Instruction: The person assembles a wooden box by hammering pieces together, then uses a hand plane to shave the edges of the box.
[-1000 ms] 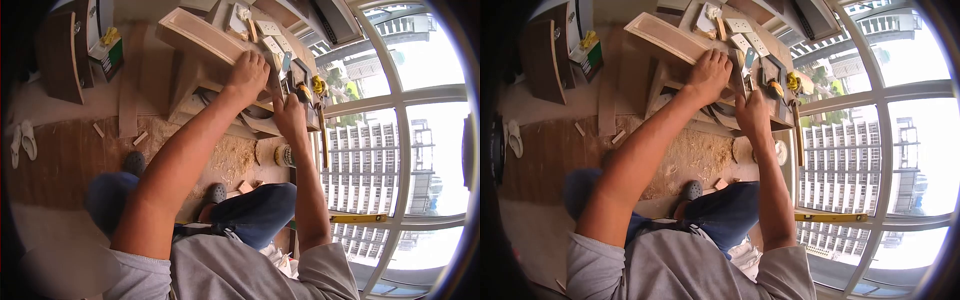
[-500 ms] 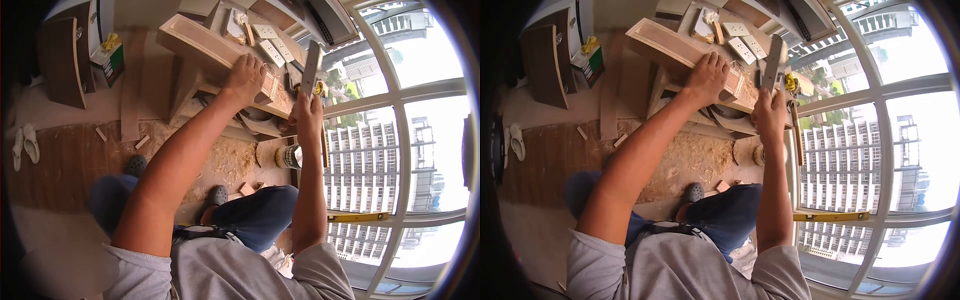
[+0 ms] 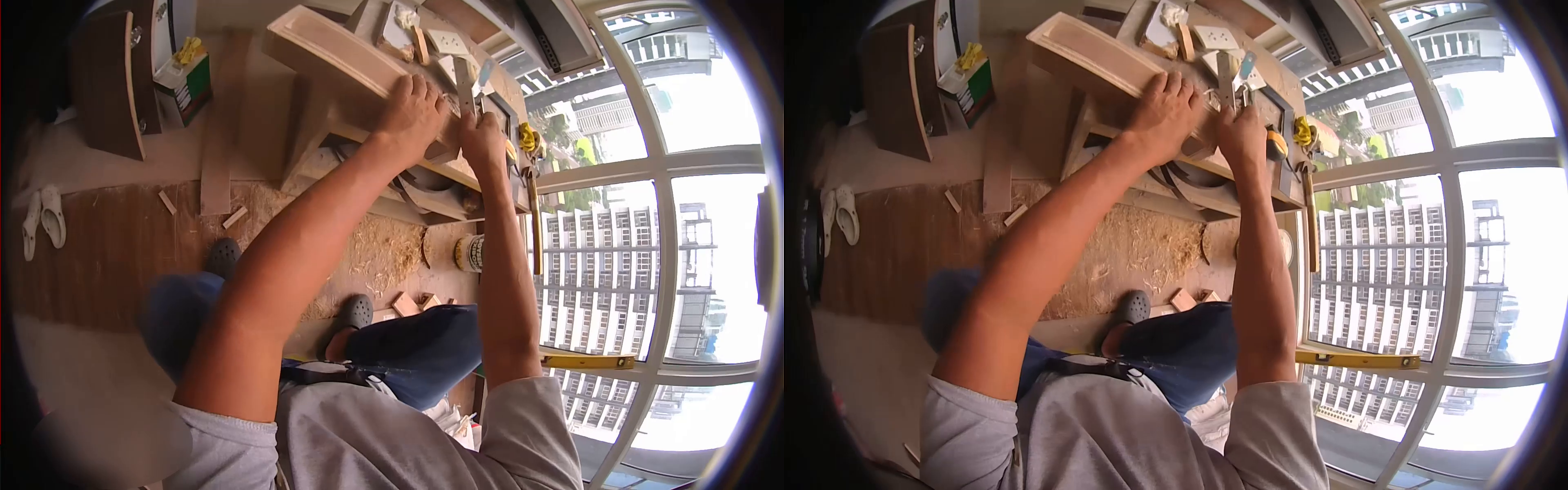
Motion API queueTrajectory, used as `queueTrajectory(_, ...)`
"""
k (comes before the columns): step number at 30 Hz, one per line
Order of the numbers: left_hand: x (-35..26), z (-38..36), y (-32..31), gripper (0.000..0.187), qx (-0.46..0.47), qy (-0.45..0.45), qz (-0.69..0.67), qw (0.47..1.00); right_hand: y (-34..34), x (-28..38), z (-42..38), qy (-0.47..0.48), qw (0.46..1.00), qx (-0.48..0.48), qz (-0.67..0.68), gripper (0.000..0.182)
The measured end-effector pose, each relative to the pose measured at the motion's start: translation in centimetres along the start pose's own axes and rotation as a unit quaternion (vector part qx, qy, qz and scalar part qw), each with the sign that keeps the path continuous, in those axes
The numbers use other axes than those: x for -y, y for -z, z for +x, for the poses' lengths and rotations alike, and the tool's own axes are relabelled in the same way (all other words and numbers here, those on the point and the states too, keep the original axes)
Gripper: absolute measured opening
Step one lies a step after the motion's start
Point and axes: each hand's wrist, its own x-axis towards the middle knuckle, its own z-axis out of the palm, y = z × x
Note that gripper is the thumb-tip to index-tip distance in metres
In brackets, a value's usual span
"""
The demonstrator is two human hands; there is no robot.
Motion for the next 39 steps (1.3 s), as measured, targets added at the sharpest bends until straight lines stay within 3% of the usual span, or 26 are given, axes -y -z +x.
queueTrajectory(4,0.0,0.1,-0.9,0.073,-0.037,-0.007,0.001,0.999,2.1,-0.4,-7.0,0.026,0.998,0.039,-0.034,0.06)
queueTrajectory(7,0.2,-0.1,-1.1,0.075,-0.074,-0.01,-0.007,0.997,0.7,0.1,-1.9,0.025,0.999,0.002,-0.043,0.058)
queueTrajectory(10,0.1,0.0,-0.6,0.074,-0.018,-0.006,-0.019,1.0,0.4,1.2,-0.9,-0.009,1.0,0.006,-0.03,0.054)
queueTrajectory(12,0.3,0.5,-0.6,0.071,-0.014,-0.002,-0.022,1.0,1.4,1.0,-6.4,-0.014,0.999,0.016,-0.034,0.055)
queueTrajectory(13,0.1,0.3,-0.6,0.068,-0.004,-0.008,-0.025,1.0,1.6,0.3,-8.4,0.028,1.0,0.0,-0.007,0.057)
queueTrajectory(16,0.1,-0.2,-0.4,0.062,-0.052,-0.003,-0.004,0.999,1.9,1.5,-4.3,0.015,0.998,0.036,-0.057,0.054)
queueTrajectory(19,0.2,-0.2,-0.3,0.058,-0.031,-0.004,-0.008,0.999,-0.1,1.0,0.1,-0.005,1.0,0.016,-0.013,0.056)
queueTrajectory(21,-0.1,-0.5,-0.1,0.059,-0.018,-0.01,-0.018,1.0,0.3,0.6,-3.6,-0.016,0.999,0.013,-0.039,0.055)
queueTrajectory(23,0.0,-0.1,0.0,0.059,-0.014,-0.01,-0.017,1.0,1.7,0.5,-8.6,0.046,0.998,0.0,-0.035,0.056)
queueTrajectory(27,-0.3,0.0,-0.9,0.061,-0.035,0.0,-0.005,0.999,0.9,0.8,-2.3,0.034,0.998,0.017,-0.05,0.057)
queueTrajectory(28,0.1,-0.1,-1.1,0.062,-0.055,0.002,-0.014,0.998,0.3,0.5,0.1,-0.024,0.998,0.043,-0.028,0.058)
queueTrajectory(34,-0.1,0.0,-0.8,0.063,-0.013,-0.003,-0.021,1.0,1.9,0.2,-7.7,0.021,0.998,0.019,-0.059,0.051)
queueTrajectory(38,0.0,-0.4,-0.7,0.059,-0.055,-0.001,-0.006,0.998,1.2,0.6,-2.1,0.02,0.997,0.028,-0.064,0.053)
queueTrajectory(39,-0.2,-0.3,-0.5,0.059,-0.053,0.002,-0.011,0.999,0.0,-0.8,-0.2,-0.009,0.999,0.052,-0.012,0.055)
